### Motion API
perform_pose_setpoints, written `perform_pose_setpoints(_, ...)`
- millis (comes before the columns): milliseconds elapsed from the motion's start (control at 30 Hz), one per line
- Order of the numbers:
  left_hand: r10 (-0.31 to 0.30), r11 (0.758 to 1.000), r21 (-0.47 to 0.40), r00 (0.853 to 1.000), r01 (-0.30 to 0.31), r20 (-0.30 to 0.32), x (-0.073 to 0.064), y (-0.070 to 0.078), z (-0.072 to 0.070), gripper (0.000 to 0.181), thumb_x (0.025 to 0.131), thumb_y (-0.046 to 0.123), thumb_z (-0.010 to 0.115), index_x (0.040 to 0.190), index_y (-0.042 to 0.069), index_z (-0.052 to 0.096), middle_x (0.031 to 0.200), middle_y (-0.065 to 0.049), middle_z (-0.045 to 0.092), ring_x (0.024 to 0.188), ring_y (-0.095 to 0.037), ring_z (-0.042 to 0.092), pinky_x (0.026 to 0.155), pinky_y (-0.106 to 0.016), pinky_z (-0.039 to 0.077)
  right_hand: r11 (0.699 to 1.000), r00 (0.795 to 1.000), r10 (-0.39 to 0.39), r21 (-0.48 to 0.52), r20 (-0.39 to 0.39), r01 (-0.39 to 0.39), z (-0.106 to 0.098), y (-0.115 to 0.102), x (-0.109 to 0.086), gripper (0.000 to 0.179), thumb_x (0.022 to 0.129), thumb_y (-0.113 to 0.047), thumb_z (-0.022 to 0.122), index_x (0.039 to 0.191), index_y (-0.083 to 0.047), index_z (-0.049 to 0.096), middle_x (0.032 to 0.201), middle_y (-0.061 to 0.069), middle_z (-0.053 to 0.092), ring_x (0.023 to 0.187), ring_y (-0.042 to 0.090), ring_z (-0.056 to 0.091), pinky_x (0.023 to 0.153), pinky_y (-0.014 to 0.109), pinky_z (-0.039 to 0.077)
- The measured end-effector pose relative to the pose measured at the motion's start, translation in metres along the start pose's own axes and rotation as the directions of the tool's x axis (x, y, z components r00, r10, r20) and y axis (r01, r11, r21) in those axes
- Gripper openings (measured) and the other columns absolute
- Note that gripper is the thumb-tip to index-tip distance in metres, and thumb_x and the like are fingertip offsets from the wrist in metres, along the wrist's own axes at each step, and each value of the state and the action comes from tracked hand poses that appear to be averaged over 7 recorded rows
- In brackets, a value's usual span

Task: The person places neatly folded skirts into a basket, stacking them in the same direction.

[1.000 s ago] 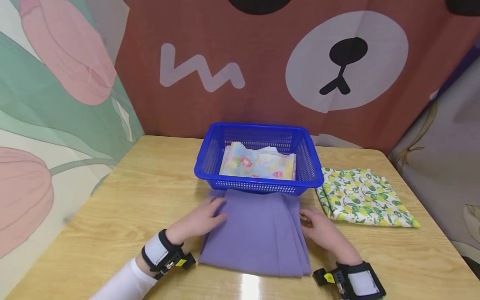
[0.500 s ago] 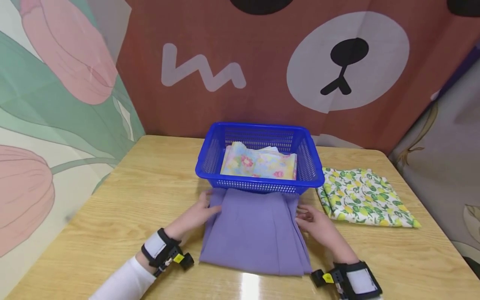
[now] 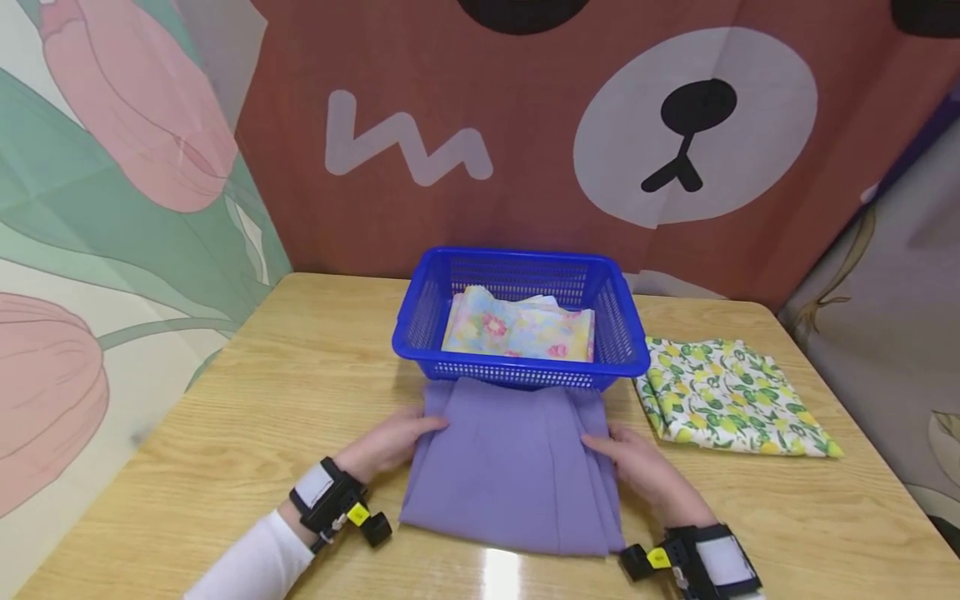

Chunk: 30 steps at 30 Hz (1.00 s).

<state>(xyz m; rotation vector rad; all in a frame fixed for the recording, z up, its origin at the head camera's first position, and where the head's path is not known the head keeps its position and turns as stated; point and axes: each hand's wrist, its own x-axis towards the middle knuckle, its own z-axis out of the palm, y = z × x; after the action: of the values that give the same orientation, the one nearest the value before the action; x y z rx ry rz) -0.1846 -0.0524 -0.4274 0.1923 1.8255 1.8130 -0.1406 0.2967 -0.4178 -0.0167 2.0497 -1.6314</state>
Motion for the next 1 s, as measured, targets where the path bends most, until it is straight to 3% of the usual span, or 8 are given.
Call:
perform_pose_setpoints(133, -0.029, 0.998, -0.054, 0.999, 0.03, 0.028, 0.001, -0.003, 0.003, 0.05, 0.095, 0.012, 0.053, 0.136, -0.014, 0.043, 0.116, -0.012, 0.065, 0.09, -0.008, 0.062, 0.089, -0.029, 0.056, 0.997, 0.994, -0.039, 0.069, 0.106, 0.031, -0.003, 0.006, 0.003, 0.046, 0.105, -0.025, 0.045, 0.132, 0.012, 0.049, 0.105, -0.007, 0.072, 0.093, 0.007, 0.069, 0.084, 0.027, 0.057)
perform_pose_setpoints(267, -0.068, 0.994, -0.083, 0.997, 0.072, 0.047, 0.001, -0.004, 0.006, 0.046, 0.096, 0.013, 0.054, 0.135, -0.01, 0.045, 0.109, -0.007, 0.066, 0.088, -0.01, 0.064, 0.087, -0.032, 0.057, 0.992, 0.99, -0.068, 0.113, 0.127, 0.053, -0.002, 0.008, 0.005, 0.029, 0.105, -0.023, 0.047, 0.121, -0.003, 0.061, 0.096, -0.01, 0.074, 0.089, 0.008, 0.071, 0.081, 0.027, 0.058)
perform_pose_setpoints(333, -0.091, 0.991, -0.097, 0.994, 0.096, 0.057, 0.001, -0.004, 0.007, 0.042, 0.096, 0.013, 0.054, 0.132, -0.006, 0.046, 0.103, -0.004, 0.067, 0.085, -0.01, 0.065, 0.085, -0.033, 0.059, 0.992, 0.991, -0.067, 0.112, 0.12, 0.053, 0.0, 0.008, 0.006, 0.035, 0.104, -0.024, 0.049, 0.127, 0.002, 0.055, 0.097, -0.01, 0.074, 0.09, 0.008, 0.071, 0.082, 0.028, 0.058)
perform_pose_setpoints(433, -0.115, 0.986, -0.11, 0.991, 0.122, 0.063, 0.0, -0.005, 0.01, 0.038, 0.096, 0.014, 0.054, 0.129, -0.003, 0.046, 0.095, -0.002, 0.066, 0.081, -0.01, 0.067, 0.081, -0.034, 0.06, 0.992, 0.991, -0.058, 0.116, 0.117, 0.045, 0.003, 0.008, 0.006, 0.057, 0.103, -0.025, 0.05, 0.142, 0.013, 0.033, 0.104, -0.009, 0.071, 0.095, 0.009, 0.069, 0.086, 0.029, 0.057)
perform_pose_setpoints(600, -0.121, 0.984, -0.127, 0.992, 0.125, 0.038, 0.001, -0.007, 0.013, 0.04, 0.097, 0.012, 0.053, 0.132, -0.004, 0.043, 0.1, -0.003, 0.065, 0.083, -0.01, 0.066, 0.084, -0.035, 0.059, 0.98, 0.99, -0.029, 0.198, 0.141, 0.0, 0.007, 0.009, 0.009, 0.078, 0.103, -0.025, 0.05, 0.149, 0.013, 0.0, 0.111, -0.007, 0.064, 0.101, 0.009, 0.067, 0.09, 0.031, 0.057)
perform_pose_setpoints(867, -0.104, 0.982, -0.158, 0.994, 0.106, 0.016, 0.0, -0.007, 0.016, 0.044, 0.098, 0.009, 0.049, 0.139, -0.003, 0.037, 0.116, -0.01, 0.064, 0.088, -0.01, 0.066, 0.089, -0.037, 0.058, 0.947, 0.988, -0.005, 0.317, 0.156, -0.045, 0.009, 0.01, 0.01, 0.083, 0.104, -0.022, 0.048, 0.15, 0.008, -0.015, 0.112, -0.003, 0.062, 0.101, 0.01, 0.068, 0.09, 0.033, 0.058)
perform_pose_setpoints(1000, -0.092, 0.982, -0.163, 0.996, 0.092, 0.008, 0.0, -0.007, 0.018, 0.039, 0.098, 0.007, 0.048, 0.135, -0.003, 0.04, 0.109, -0.006, 0.064, 0.086, -0.009, 0.066, 0.085, -0.034, 0.059, 0.937, 0.985, -0.016, 0.346, 0.17, -0.044, 0.009, 0.01, 0.01, 0.083, 0.104, -0.021, 0.047, 0.15, 0.009, -0.015, 0.112, -0.003, 0.063, 0.101, 0.01, 0.068, 0.09, 0.033, 0.058)
